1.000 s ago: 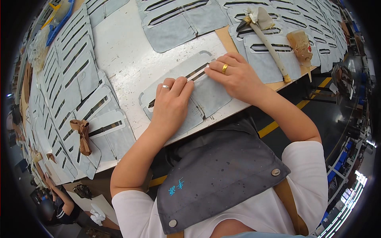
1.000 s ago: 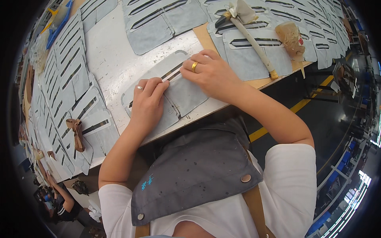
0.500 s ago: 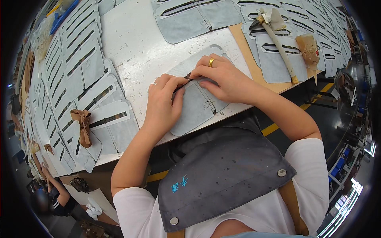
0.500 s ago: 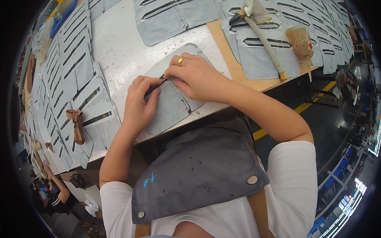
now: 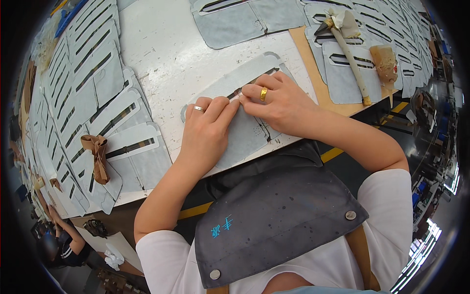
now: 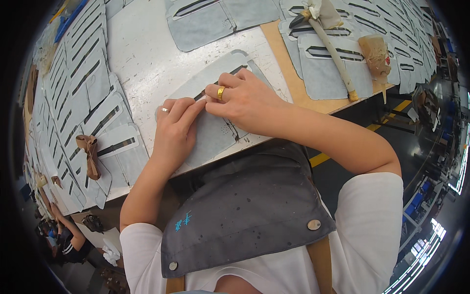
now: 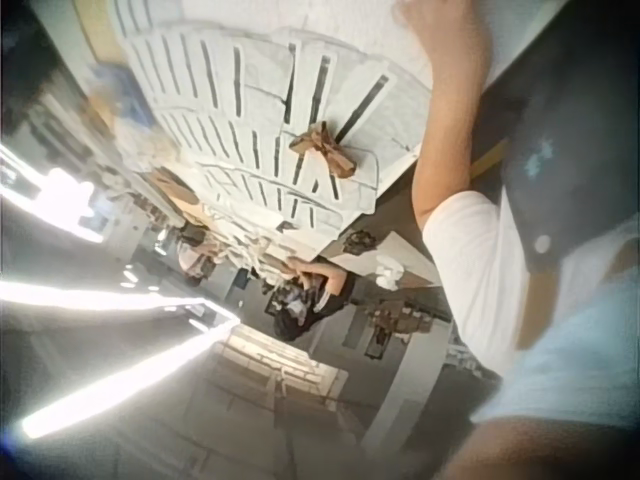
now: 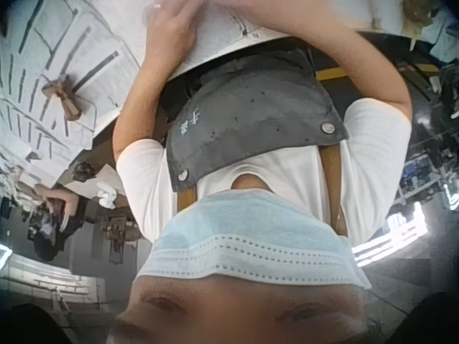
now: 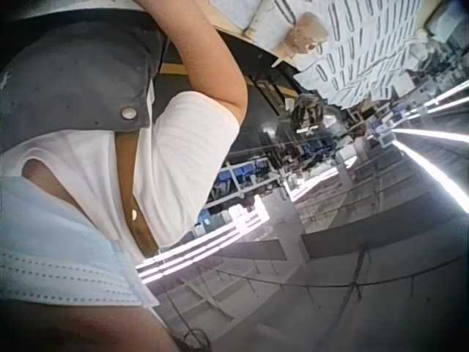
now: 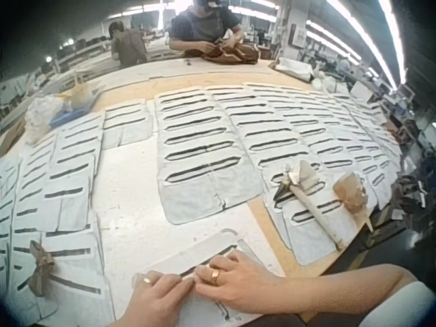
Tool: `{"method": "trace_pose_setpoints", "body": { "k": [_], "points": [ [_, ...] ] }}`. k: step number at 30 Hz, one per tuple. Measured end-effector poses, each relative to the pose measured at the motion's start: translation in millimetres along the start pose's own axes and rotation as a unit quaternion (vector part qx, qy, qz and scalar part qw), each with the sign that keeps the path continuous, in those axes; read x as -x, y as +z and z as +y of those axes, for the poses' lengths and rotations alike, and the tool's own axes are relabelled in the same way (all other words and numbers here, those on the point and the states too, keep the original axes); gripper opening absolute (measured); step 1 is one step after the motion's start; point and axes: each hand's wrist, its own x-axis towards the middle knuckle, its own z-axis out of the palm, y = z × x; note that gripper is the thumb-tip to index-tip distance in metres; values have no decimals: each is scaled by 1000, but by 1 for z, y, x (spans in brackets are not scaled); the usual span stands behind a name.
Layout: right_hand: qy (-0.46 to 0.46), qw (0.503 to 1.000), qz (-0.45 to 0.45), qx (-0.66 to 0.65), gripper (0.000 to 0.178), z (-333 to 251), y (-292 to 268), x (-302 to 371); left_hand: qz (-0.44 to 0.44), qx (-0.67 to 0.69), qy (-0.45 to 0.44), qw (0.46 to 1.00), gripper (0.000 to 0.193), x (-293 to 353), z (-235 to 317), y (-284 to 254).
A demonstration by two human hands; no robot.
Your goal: The person applies adhesive from a glue bottle to leather panels using a glue applicator, then assembles the panels by hand, tapping them with a hammer to secure the bond.
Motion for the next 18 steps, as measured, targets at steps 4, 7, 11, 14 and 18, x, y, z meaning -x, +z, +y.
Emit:
{"method": "trace_pose_setpoints", "body": {
  "k": [4,7,11,14,18],
  "points": [
    [102,986,42,-127,18,2,2,2,19,45,-40,998,30,0,-2,5],
    [125,982,75,-118,21,-3,9,7,16,62,-50,997,29,-4,0,3],
    [25,997,53,43,25,1,2,13,15,60,-43,997,28,-4,-1,3],
    [43,992,27,115,28,22,-15,27,37,45,-24,998,36,0,-3,8],
    [84,991,39,98,27,18,-18,22,51,11,-23,998,31,2,1,12]
  ]
}}
